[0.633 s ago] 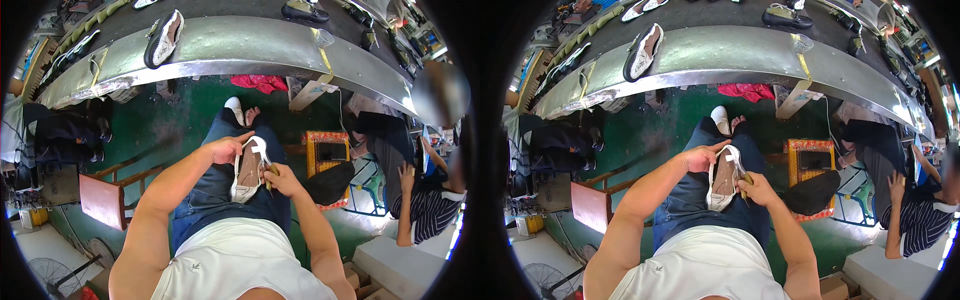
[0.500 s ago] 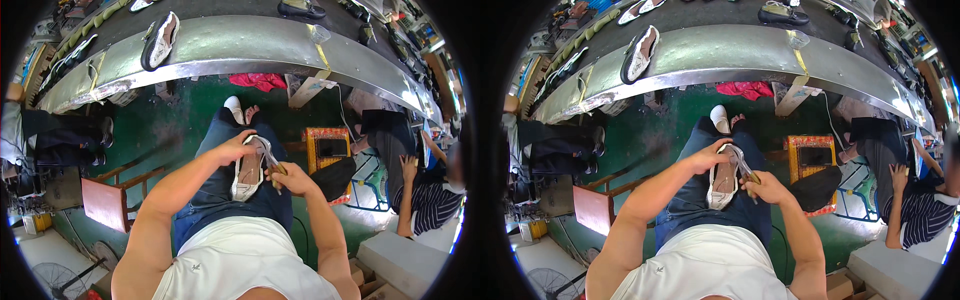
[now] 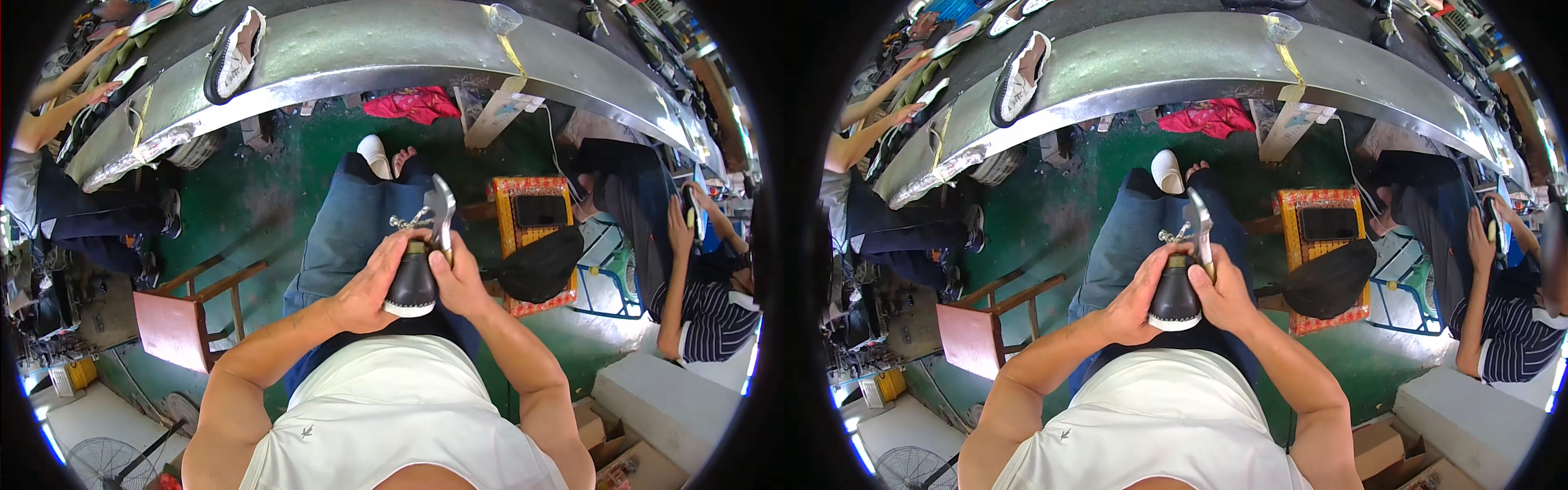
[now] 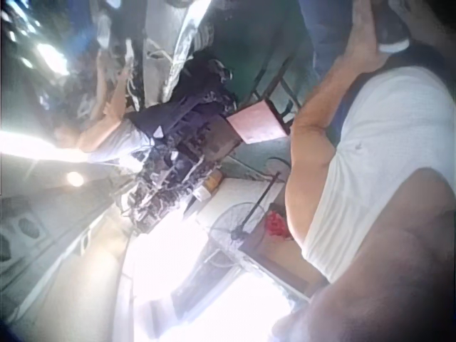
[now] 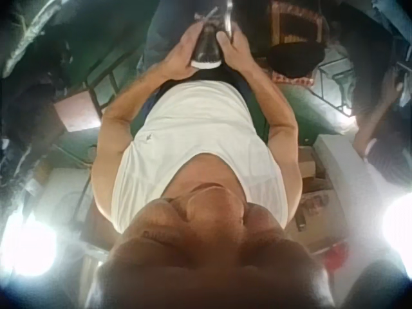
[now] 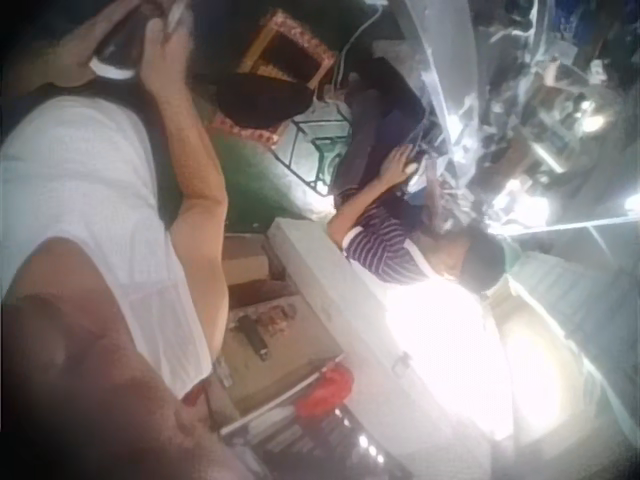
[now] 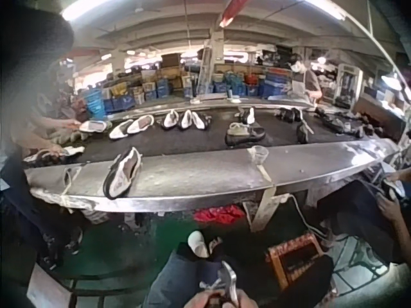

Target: Assembling and finishing shoes on a production line using hand tools.

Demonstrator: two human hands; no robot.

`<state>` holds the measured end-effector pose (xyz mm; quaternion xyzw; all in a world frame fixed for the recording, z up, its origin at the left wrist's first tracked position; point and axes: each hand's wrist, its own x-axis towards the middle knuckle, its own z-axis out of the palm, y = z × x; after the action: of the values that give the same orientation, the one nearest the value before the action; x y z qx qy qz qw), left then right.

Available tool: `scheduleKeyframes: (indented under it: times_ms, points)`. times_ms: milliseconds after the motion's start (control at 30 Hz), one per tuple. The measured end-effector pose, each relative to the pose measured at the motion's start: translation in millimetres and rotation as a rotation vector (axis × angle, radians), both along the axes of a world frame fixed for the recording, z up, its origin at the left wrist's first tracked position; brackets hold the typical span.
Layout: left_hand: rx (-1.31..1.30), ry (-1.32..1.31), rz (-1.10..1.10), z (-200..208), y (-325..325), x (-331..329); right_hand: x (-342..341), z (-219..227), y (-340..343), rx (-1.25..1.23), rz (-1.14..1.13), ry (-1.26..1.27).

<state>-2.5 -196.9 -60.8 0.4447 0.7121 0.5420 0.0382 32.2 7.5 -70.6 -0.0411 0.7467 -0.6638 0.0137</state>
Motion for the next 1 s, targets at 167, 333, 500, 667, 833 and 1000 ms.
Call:
scheduleKeyframes:
  times_ms: [167,333,500,667,833,1000]
  points:
    - [-0.059,0.048,-0.048,0.3,-6.5,6.8,16.5,-14.2,-10.4,-0.041,-0.014,0.036]
    - [-0.232,0.024,-0.084,3.2,-13.3,2.2,15.8,-14.4,-11.0,0.034,-0.052,0.032]
    - [-0.302,0.000,-0.128,7.3,-13.2,-11.2,6.9,-9.4,-9.6,0.053,-0.067,0.046]
    - [-0.394,-0.012,-0.136,2.4,-15.2,-18.6,-5.9,11.7,13.1,0.029,0.064,-0.063]
    - [-0.336,-0.050,-0.128,-3.5,-11.4,-19.2,-9.0,49.6,19.1,0.346,0.285,-0.018]
    - [-0.430,-0.075,0.000,-14.6,-9.1,-15.5,-17.2,37.9,15.4,0.432,0.322,0.074]
